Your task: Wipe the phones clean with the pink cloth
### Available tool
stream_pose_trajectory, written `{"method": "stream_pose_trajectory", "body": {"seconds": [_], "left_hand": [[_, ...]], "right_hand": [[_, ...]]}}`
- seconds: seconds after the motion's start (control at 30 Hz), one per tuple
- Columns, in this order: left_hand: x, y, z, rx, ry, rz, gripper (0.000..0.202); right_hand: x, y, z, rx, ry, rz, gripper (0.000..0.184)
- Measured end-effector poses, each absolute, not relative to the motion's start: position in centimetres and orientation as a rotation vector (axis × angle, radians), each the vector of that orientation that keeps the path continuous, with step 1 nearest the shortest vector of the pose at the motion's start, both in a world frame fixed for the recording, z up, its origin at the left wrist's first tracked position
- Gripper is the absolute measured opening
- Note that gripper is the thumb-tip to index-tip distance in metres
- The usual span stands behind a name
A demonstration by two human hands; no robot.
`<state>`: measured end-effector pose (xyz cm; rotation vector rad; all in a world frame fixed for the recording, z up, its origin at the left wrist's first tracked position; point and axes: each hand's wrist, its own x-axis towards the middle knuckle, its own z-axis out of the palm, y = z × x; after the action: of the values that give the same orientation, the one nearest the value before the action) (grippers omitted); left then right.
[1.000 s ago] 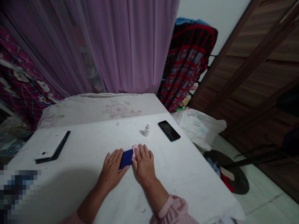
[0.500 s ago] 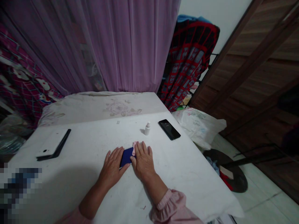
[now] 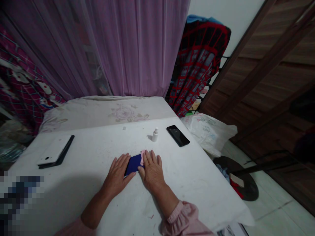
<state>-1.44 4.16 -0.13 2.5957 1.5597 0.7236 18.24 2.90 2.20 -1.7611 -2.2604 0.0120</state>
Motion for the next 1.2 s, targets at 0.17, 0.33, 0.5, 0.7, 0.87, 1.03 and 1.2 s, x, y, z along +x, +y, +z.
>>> {"method": "stream_pose_trajectory", "body": {"seconds": [0.17,0.33,0.5,0.7,0.87,1.03,1.2], "left_hand": [[-3.4,4.2,-0.8,2.613,1.569,0.782,0.07],[-3.4,4.1,-0.7,2.643,1.575,0.747,0.067],[-3.2,4.1,-0.6,2.636,1.609,0.717,0.065],[-3.2,4.1,-0.4,2.617,1.616,0.704,0.068],[-3.1,4.1,-0.2,2.607,1.615,0.666,0.067],[-3.2,4.0,-0.2,2.608,1.629,0.62,0.062],[-3.0,4.0,-0.1,2.589,1.628,0.658,0.066]], "right_hand": [[18.3,2.9,2.5,-1.777,-2.265,0.048,0.057],[17.2,3.6,2.9,-1.766,-2.238,0.043,0.056],[16.0,3.1,2.6,-1.595,-2.326,0.04,0.062],[17.8,2.8,2.5,-1.664,-2.288,0.01,0.057],[16.4,3.5,2.8,-1.738,-2.225,0.038,0.057],[14.7,2.3,3.0,-1.566,-2.372,0.105,0.06],[17.3,1.5,2.6,-1.652,-2.32,0.017,0.056]]}}
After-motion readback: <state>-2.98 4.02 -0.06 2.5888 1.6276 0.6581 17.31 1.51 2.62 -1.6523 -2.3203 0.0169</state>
